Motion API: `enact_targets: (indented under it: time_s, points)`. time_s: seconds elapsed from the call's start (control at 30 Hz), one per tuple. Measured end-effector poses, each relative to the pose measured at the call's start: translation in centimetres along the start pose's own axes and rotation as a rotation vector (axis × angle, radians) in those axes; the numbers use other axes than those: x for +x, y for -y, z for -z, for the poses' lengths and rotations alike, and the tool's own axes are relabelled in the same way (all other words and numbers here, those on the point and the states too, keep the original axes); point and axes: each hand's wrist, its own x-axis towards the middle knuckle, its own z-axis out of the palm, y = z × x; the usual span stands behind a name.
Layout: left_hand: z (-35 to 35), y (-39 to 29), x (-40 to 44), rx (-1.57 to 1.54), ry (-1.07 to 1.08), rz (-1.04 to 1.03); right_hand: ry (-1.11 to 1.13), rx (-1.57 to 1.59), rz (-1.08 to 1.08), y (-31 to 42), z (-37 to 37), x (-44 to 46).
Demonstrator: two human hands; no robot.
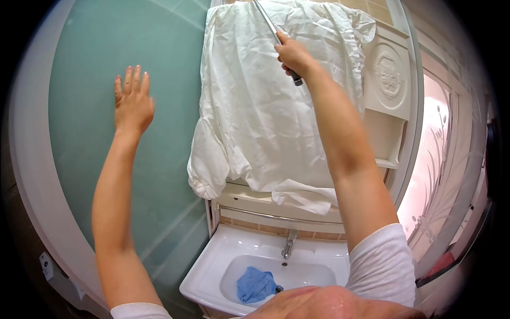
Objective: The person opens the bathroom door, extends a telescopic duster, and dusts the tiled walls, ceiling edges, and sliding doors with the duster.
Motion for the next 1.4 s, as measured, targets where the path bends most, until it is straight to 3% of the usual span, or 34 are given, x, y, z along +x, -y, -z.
enact_targets:
  time_s: [0.17,0.3,0.33,0.53,0.6,0.67,0.7,0.73,0.83,0.9,1.0,1.2,1.4]
  points:
    - [-1.7,0.0,-0.3,0.116,-0.042,-0.036,-0.061,-0.244,0.049,-2.3,-0.3,1.1]
    - [-0.6,-0.1,-0.4,0.095,0.001,-0.030,-0.128,-0.528,0.078,-4.5,6.1,2.9]
    - [-0.3,0.0,-0.5,0.090,0.005,-0.036,-0.173,-0.397,0.025,-2.7,7.8,0.5]
    - [1.1,0.5,-0.3,-0.357,-0.147,-0.081,-0.228,-0.509,-0.030,-3.0,16.5,-4.2]
    - [4.1,-1.0,-0.9,-1.768,-0.062,0.036,-0.309,-0.496,-0.109,-2.5,18.2,-6.6]
    - [10.7,-2.5,-3.9,-2.016,0.076,-0.218,-0.334,-0.494,-0.139,-2.5,19.8,-8.3]
    - [12.6,-2.8,-4.8,-2.010,0.111,-0.451,-0.356,-0.494,-0.164,-2.4,20.5,-9.0]
    - [14.5,-3.5,-5.8,-1.921,0.016,-0.708,-0.357,-0.500,-0.165,-2.2,21.2,-9.8]
    - [20.1,-2.6,-8.6,-1.717,0.042,-1.014,-0.424,-0.500,-0.286,-2.2,23.1,-11.6]
    - [22.0,-2.3,-9.8,-1.688,0.032,-1.112,-0.451,-0.511,-0.301,-1.7,23.4,-13.0]
    - [23.5,-1.8,-10.8,-1.677,0.018,-1.156,-0.456,-0.497,-0.320,-1.2,23.7,-14.2]
    - [25.3,-0.8,-11.8,-1.691,-0.005,-1.133,-0.380,-0.129,-0.292,0.6,19.4,-15.0]
    - [26.4,0.9,-12.9,-1.681,-0.112,-0.965,-0.234,-0.002,-0.248,2.1,13.4,-15.1]
